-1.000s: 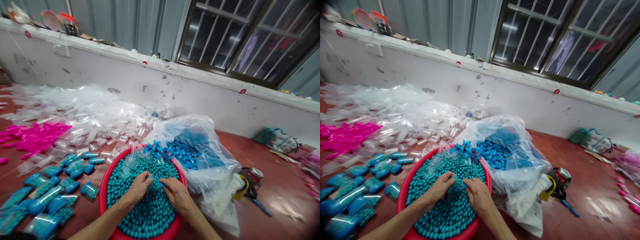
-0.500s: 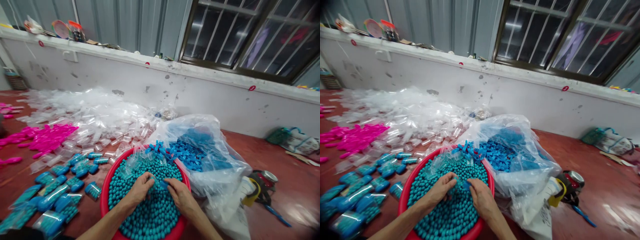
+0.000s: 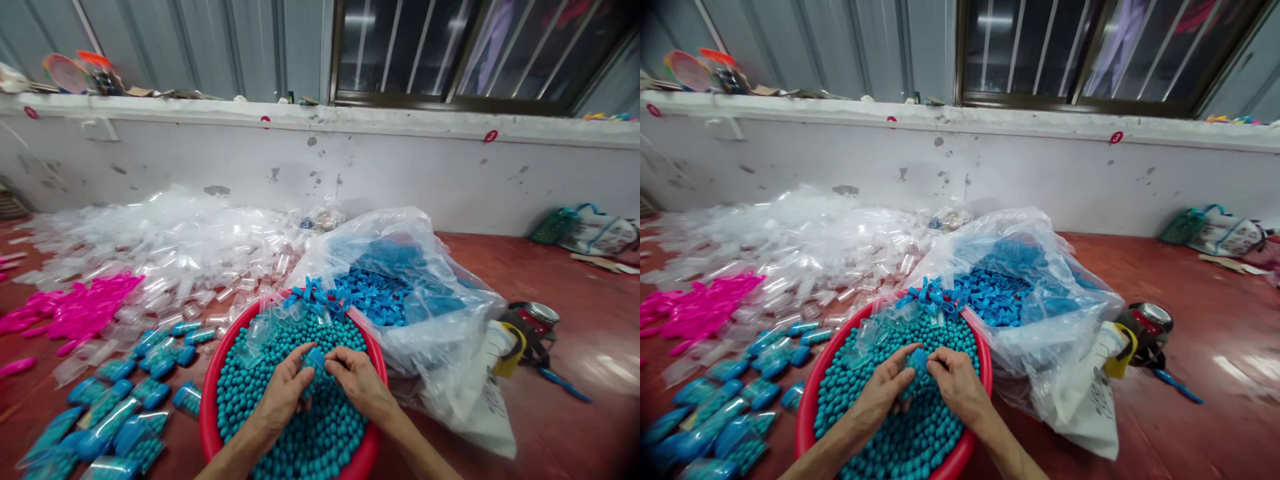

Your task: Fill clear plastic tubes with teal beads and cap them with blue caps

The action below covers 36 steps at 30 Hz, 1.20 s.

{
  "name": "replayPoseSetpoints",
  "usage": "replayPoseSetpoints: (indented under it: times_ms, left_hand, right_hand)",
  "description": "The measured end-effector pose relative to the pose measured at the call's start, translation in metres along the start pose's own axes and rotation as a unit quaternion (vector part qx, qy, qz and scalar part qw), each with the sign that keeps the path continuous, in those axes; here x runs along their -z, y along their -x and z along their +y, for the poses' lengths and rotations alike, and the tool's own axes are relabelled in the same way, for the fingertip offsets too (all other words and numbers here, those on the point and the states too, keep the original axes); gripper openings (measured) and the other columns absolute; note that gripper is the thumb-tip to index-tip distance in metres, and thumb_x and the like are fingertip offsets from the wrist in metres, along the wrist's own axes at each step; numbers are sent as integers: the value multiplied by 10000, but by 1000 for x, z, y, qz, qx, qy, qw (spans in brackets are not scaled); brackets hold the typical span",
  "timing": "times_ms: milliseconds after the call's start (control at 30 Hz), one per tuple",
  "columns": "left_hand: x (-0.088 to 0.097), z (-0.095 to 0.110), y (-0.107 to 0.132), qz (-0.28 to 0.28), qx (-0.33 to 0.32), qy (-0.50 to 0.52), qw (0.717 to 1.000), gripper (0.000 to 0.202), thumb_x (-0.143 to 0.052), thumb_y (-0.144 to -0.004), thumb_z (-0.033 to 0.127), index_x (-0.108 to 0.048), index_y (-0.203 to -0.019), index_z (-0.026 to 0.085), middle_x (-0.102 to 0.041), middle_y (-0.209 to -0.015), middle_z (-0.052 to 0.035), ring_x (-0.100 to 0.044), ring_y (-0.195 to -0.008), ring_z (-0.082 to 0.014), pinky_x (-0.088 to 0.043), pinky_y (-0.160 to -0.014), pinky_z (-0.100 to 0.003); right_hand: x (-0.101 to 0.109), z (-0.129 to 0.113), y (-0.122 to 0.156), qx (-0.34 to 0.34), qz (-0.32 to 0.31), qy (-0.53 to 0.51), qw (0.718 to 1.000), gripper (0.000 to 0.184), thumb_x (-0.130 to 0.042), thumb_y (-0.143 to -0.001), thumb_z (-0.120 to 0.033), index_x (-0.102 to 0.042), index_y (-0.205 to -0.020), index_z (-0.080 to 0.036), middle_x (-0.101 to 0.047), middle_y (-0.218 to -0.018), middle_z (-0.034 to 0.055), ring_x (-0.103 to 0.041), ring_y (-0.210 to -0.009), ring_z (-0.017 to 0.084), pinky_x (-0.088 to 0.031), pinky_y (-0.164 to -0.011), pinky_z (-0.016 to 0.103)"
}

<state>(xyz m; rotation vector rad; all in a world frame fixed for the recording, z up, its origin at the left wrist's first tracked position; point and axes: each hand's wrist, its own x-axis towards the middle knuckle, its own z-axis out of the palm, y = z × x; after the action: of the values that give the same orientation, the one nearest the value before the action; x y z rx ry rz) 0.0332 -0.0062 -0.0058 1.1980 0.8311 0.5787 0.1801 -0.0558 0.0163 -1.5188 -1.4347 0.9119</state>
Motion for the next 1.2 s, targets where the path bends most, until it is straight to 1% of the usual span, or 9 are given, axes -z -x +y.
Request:
replayPoseSetpoints:
  times_ms: [200,333,567,800,867,967,1067,1133,1200]
  left_hand:
    - [-3,2,3,5,10,13,1000,635,-573,-674,471,-377,-1190,158,-488,-556,66,-394,-314,-36,-216,-296,-150]
    - [-4,3,4,-18,10,12,1000,685,-578,-681,457,-339,-1253,166,-511,-570,58,-430,-326,-45,-231,-298,-151]
    - [-1,7,5,-35,26,17,999,638,-593,-661,461,-418,-1187,146,-492,-520,63,-413,-320,-44,-206,-301,-155]
    - [-1,4,4,47,-10,-18,999,436,-576,-688,397,-471,-1046,172,-426,-539,86,-341,-356,-28,-259,-314,-148]
    - [-1,5,4,41,-15,-18,999,453,-549,-710,427,-445,-1077,181,-429,-522,88,-374,-344,-39,-252,-310,-151]
    - [1,8,5,-2,-8,3,1000,504,-532,-711,485,-394,-1101,197,-487,-537,73,-470,-350,-72,-259,-307,-152]
    - [0,10,7,-39,-11,1,999,486,-538,-707,488,-381,-1071,206,-516,-563,64,-488,-343,-74,-253,-300,-144]
    - [-2,10,8,-47,-16,-13,999,476,-530,-711,483,-382,-1067,203,-509,-569,68,-447,-317,-57,-236,-292,-145]
    - [-5,10,8,-36,-19,-22,999,502,-525,-714,473,-370,-1108,204,-496,-586,69,-417,-323,-49,-247,-297,-154]
  right_hand:
    - [10,-6,-1,73,-46,60,994,199,-449,-804,-186,-616,-698,-167,-494,-579,-43,-431,-559,94,-320,-527,193]
    - [14,-4,2,56,-59,42,996,186,-459,-793,-183,-614,-690,-174,-470,-565,-50,-409,-542,86,-311,-507,183]
    - [16,-1,4,38,-72,28,996,176,-481,-782,-205,-630,-694,-173,-492,-566,-47,-423,-534,85,-330,-501,176]
    - [-7,3,6,113,3,108,988,206,-420,-826,-185,-622,-790,-172,-590,-714,12,-533,-690,135,-400,-655,243]
    - [-4,1,5,100,-7,61,993,175,-447,-804,-186,-613,-858,-185,-598,-787,16,-539,-742,139,-423,-684,254]
    - [8,-3,0,24,-58,-98,993,251,-530,-719,-213,-581,-965,-196,-582,-853,9,-548,-732,132,-465,-605,235]
    - [14,-4,-6,-52,-24,-230,972,439,-596,-628,-251,-522,-1055,-179,-546,-801,-6,-535,-598,109,-466,-489,226]
    - [12,-2,-8,-69,4,-244,967,464,-606,-609,-263,-521,-1053,-155,-535,-727,-18,-520,-535,105,-458,-458,232]
    - [6,-3,-7,-47,11,-190,981,374,-569,-660,-272,-560,-1011,-144,-556,-681,-11,-544,-560,129,-472,-505,257]
